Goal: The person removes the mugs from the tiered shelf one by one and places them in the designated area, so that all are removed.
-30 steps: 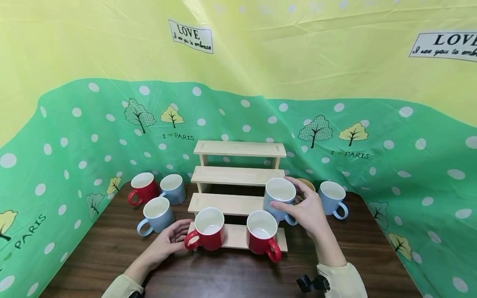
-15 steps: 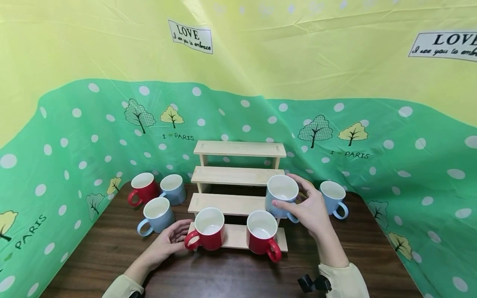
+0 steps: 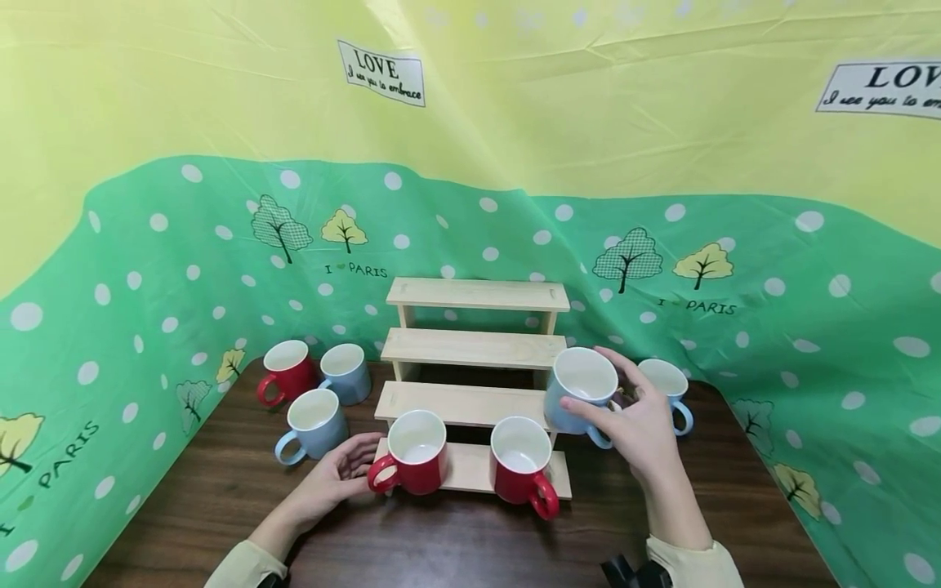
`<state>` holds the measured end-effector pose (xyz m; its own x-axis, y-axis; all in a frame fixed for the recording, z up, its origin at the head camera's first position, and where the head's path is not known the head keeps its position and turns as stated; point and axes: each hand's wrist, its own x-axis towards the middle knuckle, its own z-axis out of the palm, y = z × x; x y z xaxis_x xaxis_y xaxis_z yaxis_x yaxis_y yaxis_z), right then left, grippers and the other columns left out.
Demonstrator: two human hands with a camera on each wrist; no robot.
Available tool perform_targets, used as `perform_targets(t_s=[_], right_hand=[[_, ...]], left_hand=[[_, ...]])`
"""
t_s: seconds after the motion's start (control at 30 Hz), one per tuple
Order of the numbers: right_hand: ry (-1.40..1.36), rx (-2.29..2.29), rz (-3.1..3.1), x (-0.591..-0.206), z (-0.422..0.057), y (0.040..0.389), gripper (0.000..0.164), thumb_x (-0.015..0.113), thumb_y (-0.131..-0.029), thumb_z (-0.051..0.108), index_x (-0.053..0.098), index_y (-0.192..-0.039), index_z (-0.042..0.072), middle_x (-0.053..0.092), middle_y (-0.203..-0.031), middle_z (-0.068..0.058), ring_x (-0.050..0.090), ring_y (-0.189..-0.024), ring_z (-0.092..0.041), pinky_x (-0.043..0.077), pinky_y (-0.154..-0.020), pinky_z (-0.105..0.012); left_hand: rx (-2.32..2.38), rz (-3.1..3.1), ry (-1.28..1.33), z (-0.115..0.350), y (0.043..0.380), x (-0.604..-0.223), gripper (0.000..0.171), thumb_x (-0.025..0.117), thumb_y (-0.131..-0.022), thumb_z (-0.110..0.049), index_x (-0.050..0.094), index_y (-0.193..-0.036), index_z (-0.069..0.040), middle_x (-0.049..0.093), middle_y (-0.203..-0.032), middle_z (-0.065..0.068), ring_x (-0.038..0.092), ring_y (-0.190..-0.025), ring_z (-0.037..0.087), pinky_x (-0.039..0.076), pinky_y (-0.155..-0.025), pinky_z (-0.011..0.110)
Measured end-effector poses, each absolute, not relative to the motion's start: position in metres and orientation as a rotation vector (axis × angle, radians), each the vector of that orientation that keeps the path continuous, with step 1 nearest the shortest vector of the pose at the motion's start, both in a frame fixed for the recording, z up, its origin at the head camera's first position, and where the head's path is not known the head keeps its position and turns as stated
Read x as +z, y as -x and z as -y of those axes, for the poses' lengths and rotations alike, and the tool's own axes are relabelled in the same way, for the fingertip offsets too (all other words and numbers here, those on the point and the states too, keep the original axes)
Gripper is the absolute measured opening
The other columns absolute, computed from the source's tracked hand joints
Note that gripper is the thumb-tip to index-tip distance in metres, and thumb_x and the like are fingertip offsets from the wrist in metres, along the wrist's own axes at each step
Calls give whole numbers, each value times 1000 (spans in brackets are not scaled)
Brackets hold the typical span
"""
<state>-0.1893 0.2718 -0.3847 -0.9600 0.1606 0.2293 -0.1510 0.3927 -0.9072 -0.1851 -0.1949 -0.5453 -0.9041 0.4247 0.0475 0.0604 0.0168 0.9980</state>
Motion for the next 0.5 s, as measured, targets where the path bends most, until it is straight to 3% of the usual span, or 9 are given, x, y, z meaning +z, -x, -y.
perform_targets(t_s=[0.23, 0.5], right_hand=[[83, 1536, 2329, -386, -283, 180, 85, 99, -82, 16, 60, -158, 19, 61, -137, 7, 61, -114, -7, 52, -84, -15], [72, 1522, 2339, -388, -308, 177, 82, 97, -85, 13, 60, -158, 19, 65, -127, 19, 63, -111, -2, 52, -84, -12]], left_hand=[[1985, -2029, -547, 195, 183, -545, 71, 77, -99, -3, 41, -159, 9, 53, -155, 32, 62, -133, 13, 53, -109, 27], [1981, -2021, -553, 196, 184, -548, 71, 76, -99, -3, 40, -160, 8, 53, -155, 31, 63, -131, 18, 53, -109, 27]])
